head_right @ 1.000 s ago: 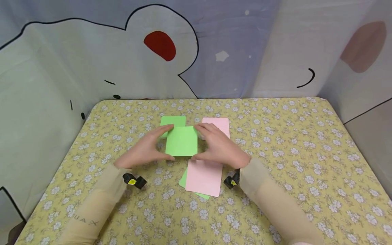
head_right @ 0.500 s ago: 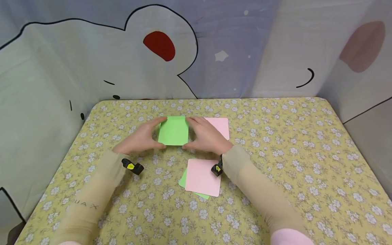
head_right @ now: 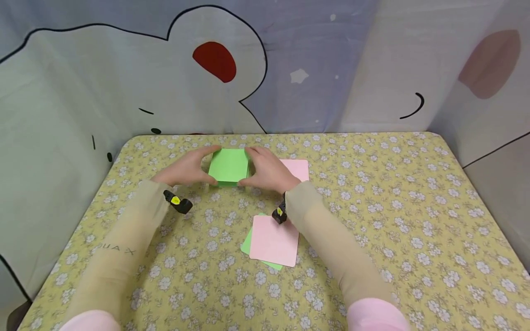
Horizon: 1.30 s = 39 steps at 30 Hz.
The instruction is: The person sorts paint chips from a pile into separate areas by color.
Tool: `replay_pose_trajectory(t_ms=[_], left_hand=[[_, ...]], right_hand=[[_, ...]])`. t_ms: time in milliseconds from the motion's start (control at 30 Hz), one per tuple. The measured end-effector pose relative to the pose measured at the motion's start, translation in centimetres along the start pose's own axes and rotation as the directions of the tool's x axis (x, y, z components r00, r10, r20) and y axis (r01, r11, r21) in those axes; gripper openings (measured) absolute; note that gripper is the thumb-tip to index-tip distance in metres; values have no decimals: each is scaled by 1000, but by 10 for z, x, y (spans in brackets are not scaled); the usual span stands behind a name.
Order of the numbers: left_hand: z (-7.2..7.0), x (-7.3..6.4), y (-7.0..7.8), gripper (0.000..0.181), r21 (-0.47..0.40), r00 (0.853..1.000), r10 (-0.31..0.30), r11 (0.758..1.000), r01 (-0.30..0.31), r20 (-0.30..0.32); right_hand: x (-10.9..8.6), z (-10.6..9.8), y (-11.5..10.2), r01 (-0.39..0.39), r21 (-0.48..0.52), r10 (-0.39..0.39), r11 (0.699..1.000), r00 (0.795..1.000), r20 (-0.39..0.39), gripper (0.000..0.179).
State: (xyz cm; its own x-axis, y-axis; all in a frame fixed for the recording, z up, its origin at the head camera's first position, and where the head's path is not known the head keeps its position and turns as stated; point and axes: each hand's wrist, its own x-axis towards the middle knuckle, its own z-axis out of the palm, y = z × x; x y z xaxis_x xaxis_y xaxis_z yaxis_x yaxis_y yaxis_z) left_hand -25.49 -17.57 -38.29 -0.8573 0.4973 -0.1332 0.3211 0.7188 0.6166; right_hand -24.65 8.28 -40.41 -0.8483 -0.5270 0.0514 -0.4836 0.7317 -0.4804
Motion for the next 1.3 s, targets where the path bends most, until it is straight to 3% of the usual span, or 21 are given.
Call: replay_pose_trajectory(t_ms=[433,833,1300], left_hand=[[18,13,-27,104,-65,998,-31,997,35,60],[17,12,-26,103,-86,996,-48,995,55,82],[19,9,-21,104,-98,998,-49,994,51,26]], right_hand=[[14,21,10,-58,-3,58,998,994,88,103],[16,21,11,-73,6,72,997,993,92,105],[9,15,8,-60,52,56,997,996,75,106]])
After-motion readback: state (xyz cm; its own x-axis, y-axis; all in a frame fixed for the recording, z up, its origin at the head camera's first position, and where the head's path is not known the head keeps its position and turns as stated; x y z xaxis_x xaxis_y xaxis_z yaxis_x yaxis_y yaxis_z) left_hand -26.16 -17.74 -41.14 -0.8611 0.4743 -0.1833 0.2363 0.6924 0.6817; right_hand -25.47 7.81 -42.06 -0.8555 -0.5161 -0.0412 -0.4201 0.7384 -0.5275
